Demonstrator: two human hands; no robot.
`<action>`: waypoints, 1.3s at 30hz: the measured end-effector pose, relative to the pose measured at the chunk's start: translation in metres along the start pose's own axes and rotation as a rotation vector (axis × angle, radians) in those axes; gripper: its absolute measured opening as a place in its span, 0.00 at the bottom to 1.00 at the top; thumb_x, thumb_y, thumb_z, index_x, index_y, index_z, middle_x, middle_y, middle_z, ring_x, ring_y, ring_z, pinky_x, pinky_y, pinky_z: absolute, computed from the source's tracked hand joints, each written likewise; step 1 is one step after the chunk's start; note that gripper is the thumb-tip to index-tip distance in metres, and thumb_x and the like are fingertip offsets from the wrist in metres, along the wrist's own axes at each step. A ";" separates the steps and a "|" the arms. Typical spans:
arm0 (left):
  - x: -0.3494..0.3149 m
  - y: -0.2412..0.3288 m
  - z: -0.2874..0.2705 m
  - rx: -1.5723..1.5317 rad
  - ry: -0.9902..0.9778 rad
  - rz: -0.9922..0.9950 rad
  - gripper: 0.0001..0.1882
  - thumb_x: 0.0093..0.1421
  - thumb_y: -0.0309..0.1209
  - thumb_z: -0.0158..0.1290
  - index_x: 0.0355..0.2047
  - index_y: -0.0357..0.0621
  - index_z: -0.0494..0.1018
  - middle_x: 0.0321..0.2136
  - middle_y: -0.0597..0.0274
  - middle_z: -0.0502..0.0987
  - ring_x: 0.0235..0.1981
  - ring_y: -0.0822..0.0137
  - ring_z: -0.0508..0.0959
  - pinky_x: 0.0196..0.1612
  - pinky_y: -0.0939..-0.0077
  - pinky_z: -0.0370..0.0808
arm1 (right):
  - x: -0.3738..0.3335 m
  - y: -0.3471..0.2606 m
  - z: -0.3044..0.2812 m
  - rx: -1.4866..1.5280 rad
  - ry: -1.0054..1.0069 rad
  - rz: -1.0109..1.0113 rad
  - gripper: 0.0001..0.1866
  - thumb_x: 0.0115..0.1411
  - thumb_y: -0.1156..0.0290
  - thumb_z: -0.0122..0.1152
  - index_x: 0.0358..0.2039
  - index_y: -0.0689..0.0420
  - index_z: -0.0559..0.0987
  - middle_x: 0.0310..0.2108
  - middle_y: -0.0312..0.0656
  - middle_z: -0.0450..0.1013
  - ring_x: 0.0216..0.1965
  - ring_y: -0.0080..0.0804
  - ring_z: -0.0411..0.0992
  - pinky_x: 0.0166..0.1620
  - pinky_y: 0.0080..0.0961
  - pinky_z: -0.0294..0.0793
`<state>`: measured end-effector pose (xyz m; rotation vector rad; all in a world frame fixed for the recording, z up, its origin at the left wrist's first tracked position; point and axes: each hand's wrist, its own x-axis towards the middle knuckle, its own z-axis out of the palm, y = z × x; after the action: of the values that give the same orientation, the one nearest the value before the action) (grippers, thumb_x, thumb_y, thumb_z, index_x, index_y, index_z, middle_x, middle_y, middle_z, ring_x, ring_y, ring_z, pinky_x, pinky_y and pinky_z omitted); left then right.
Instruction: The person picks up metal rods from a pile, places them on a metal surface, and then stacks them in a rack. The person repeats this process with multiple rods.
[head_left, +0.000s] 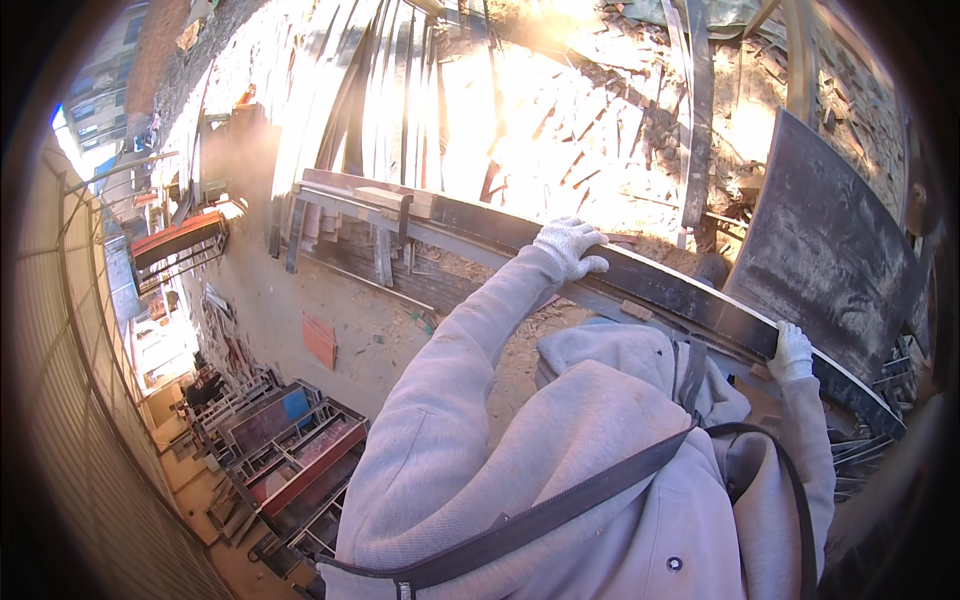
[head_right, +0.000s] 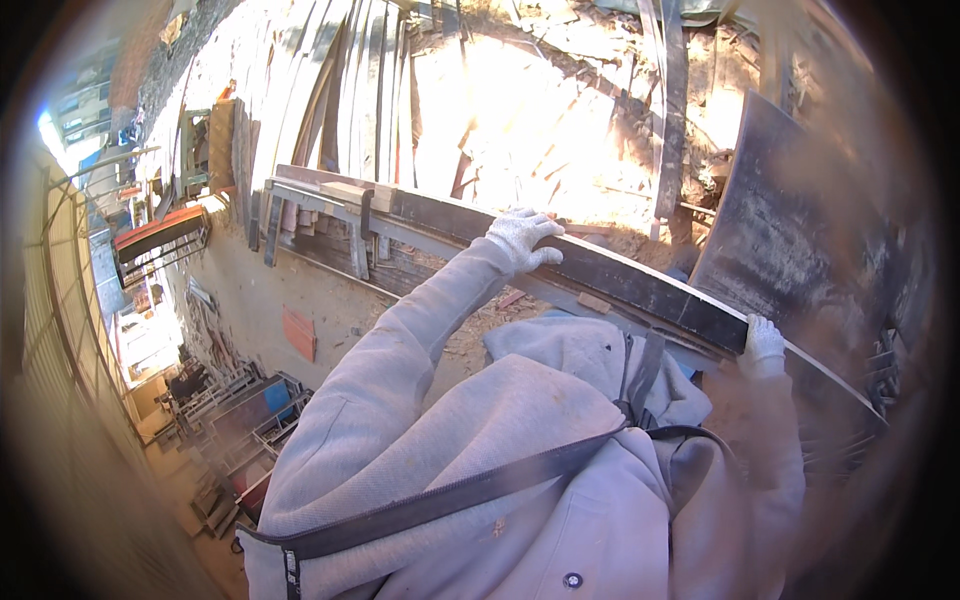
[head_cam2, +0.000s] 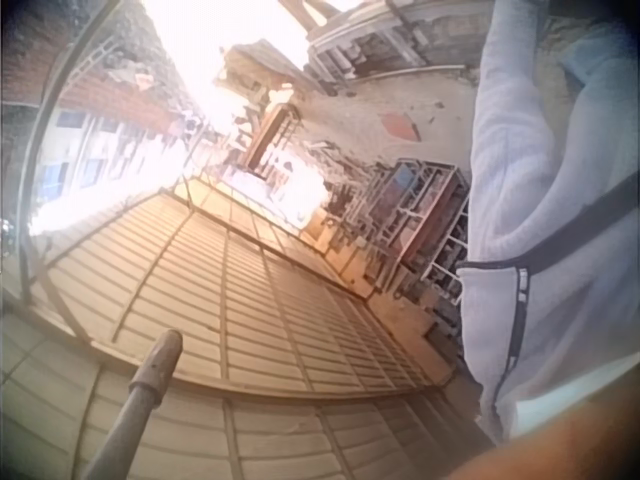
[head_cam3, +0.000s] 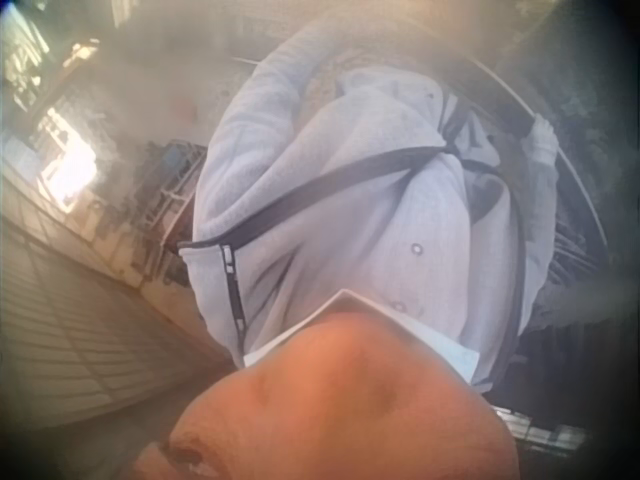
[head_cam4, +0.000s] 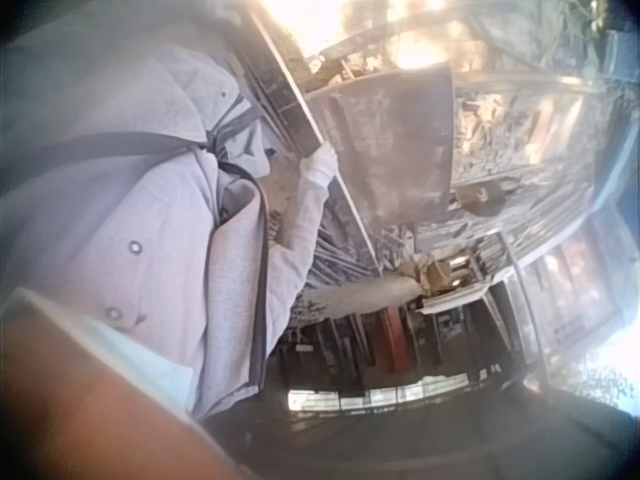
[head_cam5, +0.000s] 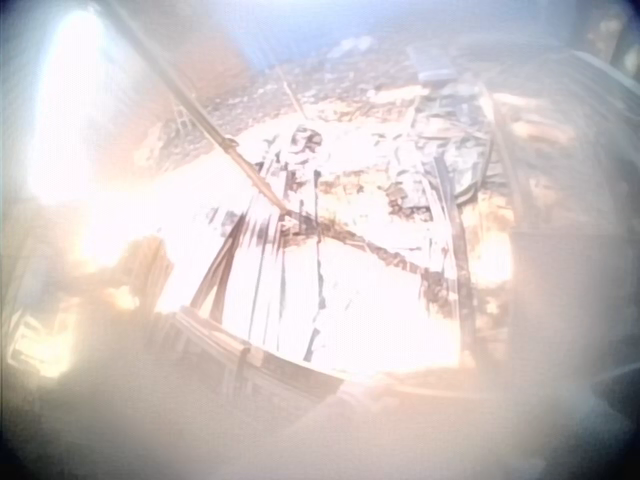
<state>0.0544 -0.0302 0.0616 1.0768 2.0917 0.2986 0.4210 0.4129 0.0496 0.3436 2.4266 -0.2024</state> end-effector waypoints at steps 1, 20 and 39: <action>0.000 -0.001 0.000 0.004 0.004 0.011 0.30 0.62 0.57 0.61 0.57 0.53 0.79 0.56 0.59 0.79 0.63 0.53 0.72 0.68 0.56 0.67 | 0.000 -0.001 -0.002 -0.003 -0.011 0.003 0.38 0.42 0.72 0.77 0.56 0.56 0.72 0.50 0.50 0.74 0.54 0.51 0.73 0.57 0.43 0.75; -0.018 -0.036 -0.011 0.057 0.045 0.058 0.30 0.63 0.56 0.59 0.56 0.51 0.79 0.55 0.62 0.80 0.60 0.55 0.75 0.65 0.57 0.70 | 0.012 -0.032 -0.001 -0.031 -0.028 0.004 0.42 0.40 0.70 0.76 0.59 0.58 0.71 0.50 0.51 0.73 0.55 0.52 0.72 0.58 0.44 0.73; -0.006 -0.056 0.019 0.212 0.250 0.202 0.23 0.68 0.53 0.53 0.53 0.51 0.76 0.46 0.55 0.81 0.50 0.49 0.78 0.53 0.51 0.72 | -0.001 -0.064 -0.043 0.239 0.007 0.242 0.40 0.66 0.32 0.53 0.54 0.60 0.80 0.56 0.52 0.75 0.59 0.53 0.70 0.64 0.48 0.66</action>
<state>0.0361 -0.0721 0.0233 1.4460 2.2761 0.3291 0.3767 0.3614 0.0867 0.7402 2.3461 -0.3842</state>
